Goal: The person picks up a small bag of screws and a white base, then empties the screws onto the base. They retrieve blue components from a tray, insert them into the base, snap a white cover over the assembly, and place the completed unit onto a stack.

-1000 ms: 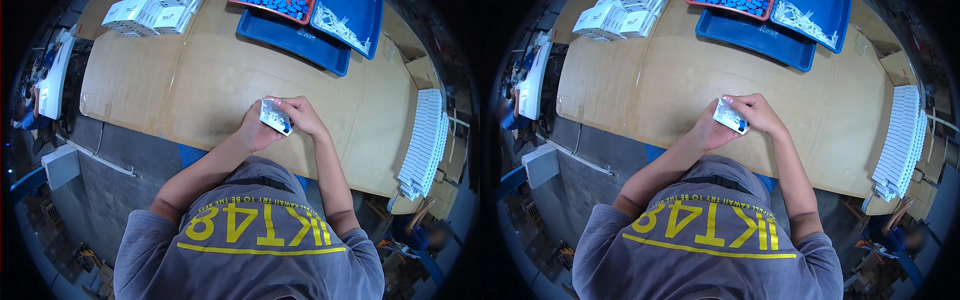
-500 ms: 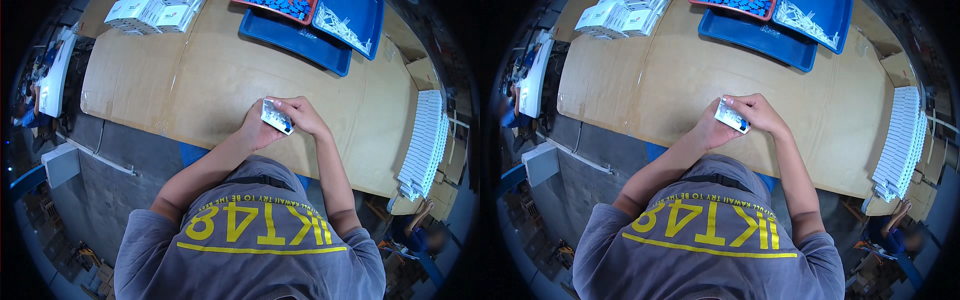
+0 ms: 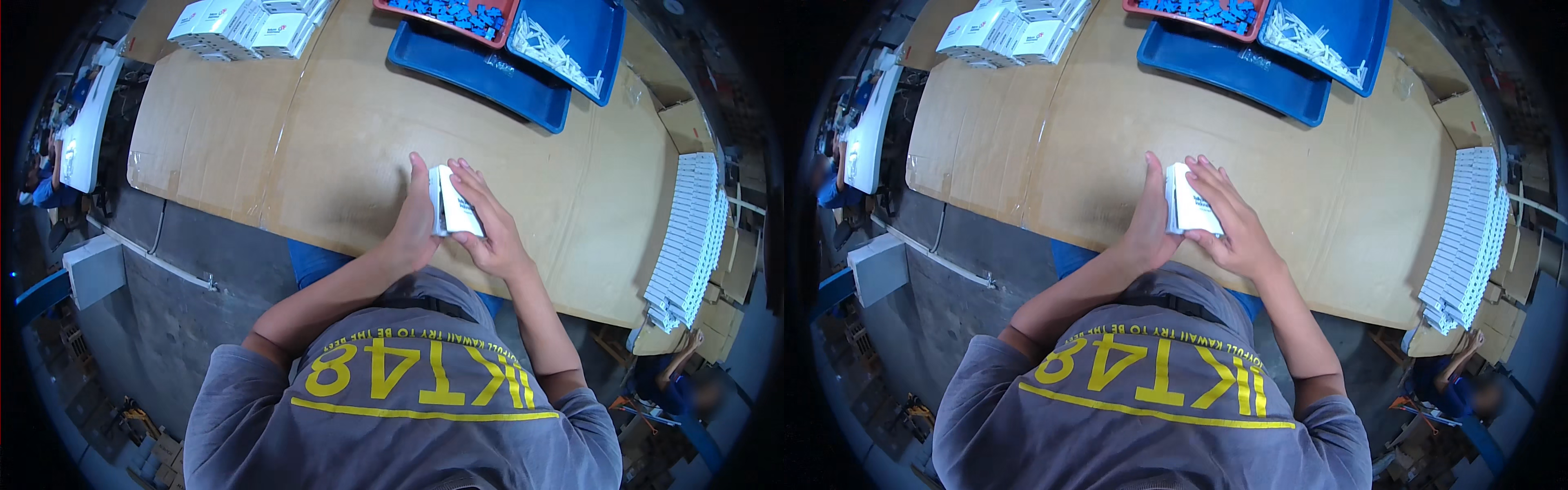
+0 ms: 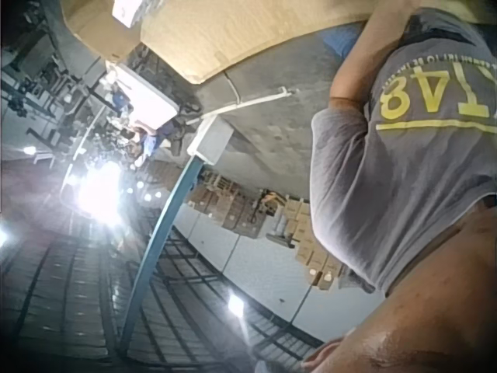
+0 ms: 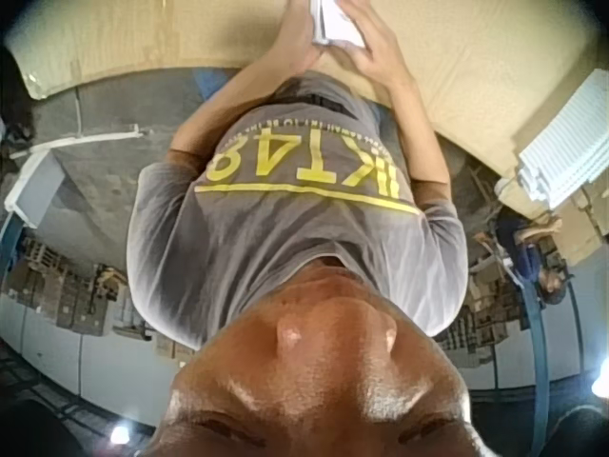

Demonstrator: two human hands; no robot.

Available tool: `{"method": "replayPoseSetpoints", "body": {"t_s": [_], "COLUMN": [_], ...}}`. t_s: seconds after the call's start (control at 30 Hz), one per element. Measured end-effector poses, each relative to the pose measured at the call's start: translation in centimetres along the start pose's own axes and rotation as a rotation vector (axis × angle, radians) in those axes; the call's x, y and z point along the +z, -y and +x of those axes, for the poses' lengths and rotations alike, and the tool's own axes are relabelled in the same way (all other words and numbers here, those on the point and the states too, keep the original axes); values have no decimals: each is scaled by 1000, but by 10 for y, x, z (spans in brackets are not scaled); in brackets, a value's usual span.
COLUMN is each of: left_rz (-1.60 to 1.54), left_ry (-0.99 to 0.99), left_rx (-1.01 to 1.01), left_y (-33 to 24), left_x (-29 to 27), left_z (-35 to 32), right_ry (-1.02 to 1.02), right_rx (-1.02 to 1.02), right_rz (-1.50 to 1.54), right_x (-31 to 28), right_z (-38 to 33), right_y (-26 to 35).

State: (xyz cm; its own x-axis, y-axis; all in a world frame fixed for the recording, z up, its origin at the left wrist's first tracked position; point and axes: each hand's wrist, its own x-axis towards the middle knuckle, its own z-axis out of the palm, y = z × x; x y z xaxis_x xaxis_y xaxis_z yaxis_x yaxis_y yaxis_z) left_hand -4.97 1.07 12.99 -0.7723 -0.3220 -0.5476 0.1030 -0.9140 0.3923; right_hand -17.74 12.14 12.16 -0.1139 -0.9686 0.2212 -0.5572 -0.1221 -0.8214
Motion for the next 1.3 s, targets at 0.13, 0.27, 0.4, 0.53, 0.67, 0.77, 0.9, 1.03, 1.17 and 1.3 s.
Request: {"method": "replayPoseSetpoints", "body": {"t_s": [0.13, 0.27, 0.4, 0.53, 0.67, 0.77, 0.9, 1.03, 1.17, 1.3], "left_rz": [125, 134, 323, 418, 511, 704, 684, 751, 815, 798], "left_ry": [-16, 96, 133, 225, 296, 323, 305, 315, 320, 292], "left_rx": [30, 74, 81, 190, 381, 387, 331, 405, 458, 460], "left_y": [2, 8, 3, -18, -30, -36, -41, -37, -36, -37], "left_x": [8, -2, -5, 9, 19, 10, 16, 16, 10, 10], "left_z": [-14, -13, -7, -24, -32, -36, -41, -40, -39, -38], "right_ry": [2, 0, -33, -175, -463, -440, -372, -346, -379, -358], "right_rx": [-30, -68, -61, 44, 347, 343, 346, 251, 184, 229], "right_rz": [-55, -72, -108, 167, 651, 719, 769, 757, 741, 701], "right_x": [2, 2, -3, -14, -13, -22, -38, -39, -35, -32], "right_z": [-5, -8, -12, -11, -11, -12, -10, -7, 0, 0], "right_y": [8, 9, 12, 22, 28, 33, 45, 43, 44, 40]}}
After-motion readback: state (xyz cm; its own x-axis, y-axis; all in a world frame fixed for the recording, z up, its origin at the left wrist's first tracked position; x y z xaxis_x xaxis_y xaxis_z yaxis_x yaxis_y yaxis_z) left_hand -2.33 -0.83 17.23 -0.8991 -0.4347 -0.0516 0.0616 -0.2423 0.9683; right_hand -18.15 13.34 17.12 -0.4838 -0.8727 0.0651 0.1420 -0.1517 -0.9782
